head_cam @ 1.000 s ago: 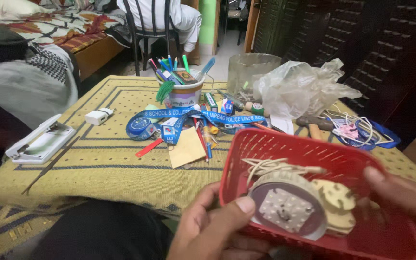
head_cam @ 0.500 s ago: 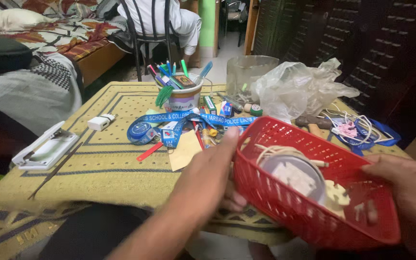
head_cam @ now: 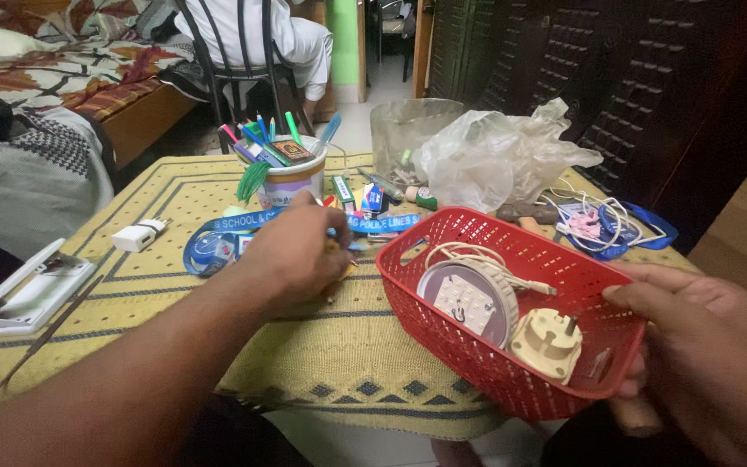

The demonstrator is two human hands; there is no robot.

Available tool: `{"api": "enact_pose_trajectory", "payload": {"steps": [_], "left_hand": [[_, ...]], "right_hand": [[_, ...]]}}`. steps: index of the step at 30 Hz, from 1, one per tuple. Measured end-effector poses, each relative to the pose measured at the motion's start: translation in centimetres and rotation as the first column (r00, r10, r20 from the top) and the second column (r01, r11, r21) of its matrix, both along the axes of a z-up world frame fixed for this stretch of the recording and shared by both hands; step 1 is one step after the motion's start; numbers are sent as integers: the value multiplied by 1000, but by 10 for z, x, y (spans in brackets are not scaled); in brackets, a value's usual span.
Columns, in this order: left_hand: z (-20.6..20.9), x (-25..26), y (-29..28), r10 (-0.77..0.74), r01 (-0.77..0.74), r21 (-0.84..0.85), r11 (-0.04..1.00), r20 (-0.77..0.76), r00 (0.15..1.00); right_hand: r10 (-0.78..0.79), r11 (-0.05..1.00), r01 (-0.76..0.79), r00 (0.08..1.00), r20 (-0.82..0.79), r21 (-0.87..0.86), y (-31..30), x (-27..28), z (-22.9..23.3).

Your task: The person disassembles a small metal component, then uses a hammer to break the base of a light fixture. They then use a screwdriver to open a plastic electrical socket and adjust its internal parts.

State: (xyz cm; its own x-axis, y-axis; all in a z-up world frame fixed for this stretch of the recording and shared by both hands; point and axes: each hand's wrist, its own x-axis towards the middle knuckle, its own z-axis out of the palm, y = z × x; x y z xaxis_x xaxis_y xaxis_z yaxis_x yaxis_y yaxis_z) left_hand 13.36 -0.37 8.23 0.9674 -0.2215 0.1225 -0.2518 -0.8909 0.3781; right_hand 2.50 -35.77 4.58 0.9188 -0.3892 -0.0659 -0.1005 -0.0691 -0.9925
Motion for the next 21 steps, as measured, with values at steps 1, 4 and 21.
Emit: {"api": "enact_pose_trajectory", "payload": {"steps": [1, 4, 21], "left_hand": [[-2, -2, 1, 28, -25, -82, 996, 29, 999], [-7, -1, 6, 201, -162, -416, 895, 51, 978], [-7, -51, 84, 499, -325, -788, 523, -26, 866]], "right_hand": [[57, 998, -57, 998, 17, -2, -1, -1, 0], [116, 993, -115, 993, 22, -14, -2, -7, 2], [-34, 998, 34, 999, 12, -46, 8, 1, 2]]}}
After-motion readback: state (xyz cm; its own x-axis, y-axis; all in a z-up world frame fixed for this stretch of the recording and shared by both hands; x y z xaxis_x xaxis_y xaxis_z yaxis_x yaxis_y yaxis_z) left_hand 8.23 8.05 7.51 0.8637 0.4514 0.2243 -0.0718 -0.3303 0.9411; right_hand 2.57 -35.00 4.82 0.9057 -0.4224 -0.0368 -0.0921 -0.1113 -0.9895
